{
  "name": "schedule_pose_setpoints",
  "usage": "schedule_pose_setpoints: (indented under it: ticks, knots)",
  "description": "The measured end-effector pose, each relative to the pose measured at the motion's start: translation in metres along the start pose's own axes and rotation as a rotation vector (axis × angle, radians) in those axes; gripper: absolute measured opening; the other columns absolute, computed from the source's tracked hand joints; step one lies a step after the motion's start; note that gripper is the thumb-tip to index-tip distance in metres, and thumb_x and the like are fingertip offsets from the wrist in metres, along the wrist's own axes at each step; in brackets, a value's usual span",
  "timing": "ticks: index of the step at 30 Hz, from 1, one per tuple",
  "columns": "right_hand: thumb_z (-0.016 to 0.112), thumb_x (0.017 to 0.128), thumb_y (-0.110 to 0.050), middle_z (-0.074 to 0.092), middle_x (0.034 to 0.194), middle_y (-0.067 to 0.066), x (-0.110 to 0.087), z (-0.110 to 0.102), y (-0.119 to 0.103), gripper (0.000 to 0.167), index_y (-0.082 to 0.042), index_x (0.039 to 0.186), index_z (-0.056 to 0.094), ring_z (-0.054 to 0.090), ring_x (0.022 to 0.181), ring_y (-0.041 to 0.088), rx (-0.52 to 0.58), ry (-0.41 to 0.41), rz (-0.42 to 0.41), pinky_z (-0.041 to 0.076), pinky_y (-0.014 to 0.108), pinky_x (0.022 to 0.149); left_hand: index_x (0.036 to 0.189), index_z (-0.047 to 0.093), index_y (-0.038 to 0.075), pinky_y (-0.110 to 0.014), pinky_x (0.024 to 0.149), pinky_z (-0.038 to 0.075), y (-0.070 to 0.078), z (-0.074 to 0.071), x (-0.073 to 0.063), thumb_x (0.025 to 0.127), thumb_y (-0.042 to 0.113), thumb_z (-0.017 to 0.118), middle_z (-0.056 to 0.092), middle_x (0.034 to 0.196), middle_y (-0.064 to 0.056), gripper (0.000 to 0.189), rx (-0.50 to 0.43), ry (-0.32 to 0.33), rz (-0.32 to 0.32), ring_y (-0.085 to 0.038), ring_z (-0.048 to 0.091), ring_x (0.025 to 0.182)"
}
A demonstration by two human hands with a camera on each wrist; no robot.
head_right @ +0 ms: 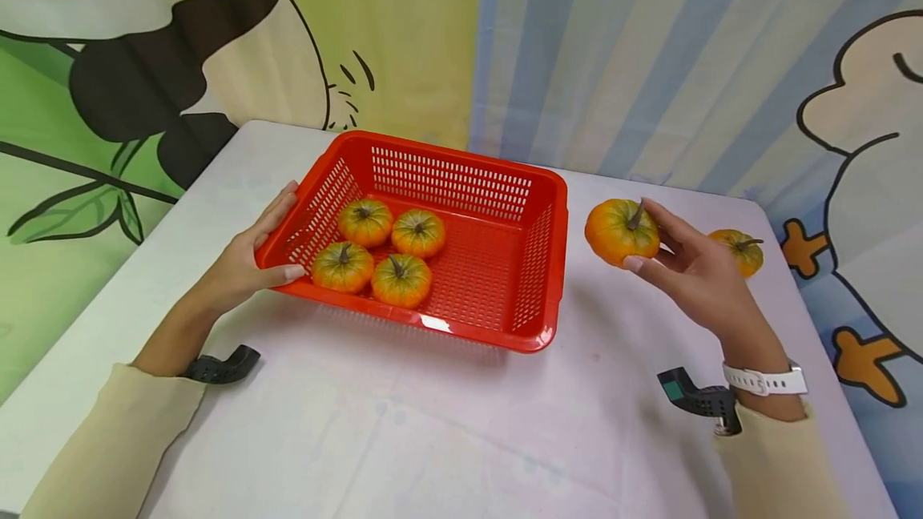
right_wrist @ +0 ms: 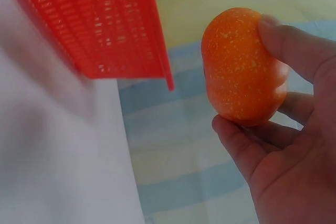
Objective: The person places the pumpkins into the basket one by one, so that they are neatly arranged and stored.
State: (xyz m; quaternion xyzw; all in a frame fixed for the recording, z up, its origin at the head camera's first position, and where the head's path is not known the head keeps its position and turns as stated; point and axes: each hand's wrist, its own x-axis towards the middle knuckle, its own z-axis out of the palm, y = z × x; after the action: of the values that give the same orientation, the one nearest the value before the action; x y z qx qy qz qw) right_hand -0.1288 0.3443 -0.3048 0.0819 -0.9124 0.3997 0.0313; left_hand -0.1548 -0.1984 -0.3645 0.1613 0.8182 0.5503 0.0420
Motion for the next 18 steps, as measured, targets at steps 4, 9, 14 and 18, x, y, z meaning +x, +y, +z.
schedule_pose_setpoints:
  ticks: [4,9,14,18]
  knots:
    - [0.070,0.090,-0.015,0.036,0.153,0.010,0.006,0.004,-0.014,0.076,-0.030,0.153,0.030,0.049,0.127,0.033,0.000,-0.018,-0.018,0.048,0.010,0.079,0.157,0.016,0.024,-0.029,0.095,0.047,0.001,0.000,0.001,0.081,0.009,0.073,0.007,0.160,0.017,0.097,-0.007,0.002,0.002,-0.020,0.018,0.145]
    - [0.071,0.089,-0.010,0.035,0.153,0.008,0.013,0.010,-0.026,0.078,-0.029,0.153,0.031,0.048,0.128,0.035,0.039,-0.056,-0.057,0.048,0.012,0.080,0.157,0.015,0.023,-0.028,0.095,0.047,0.000,0.000,0.002,0.080,0.009,0.073,0.008,0.160,0.016,0.097,-0.008,0.002,0.009,-0.018,0.016,0.145]
    - [0.071,0.088,-0.006,0.036,0.153,0.007,0.023,0.015,-0.039,0.078,-0.026,0.153,0.032,0.049,0.128,0.033,0.071,-0.098,-0.103,0.049,0.014,0.082,0.157,0.016,0.023,-0.027,0.096,0.046,0.000,0.000,0.001,0.080,0.009,0.073,0.008,0.160,0.016,0.097,-0.010,0.002,0.006,-0.017,0.015,0.145]
    - [0.070,0.089,-0.007,0.037,0.152,0.007,0.030,0.018,-0.050,0.076,-0.027,0.152,0.033,0.049,0.128,0.033,0.096,-0.126,-0.133,0.050,0.016,0.082,0.157,0.015,0.023,-0.027,0.095,0.046,-0.001,0.000,0.001,0.080,0.009,0.074,0.008,0.161,0.015,0.097,-0.005,0.002,0.007,-0.018,0.015,0.146]
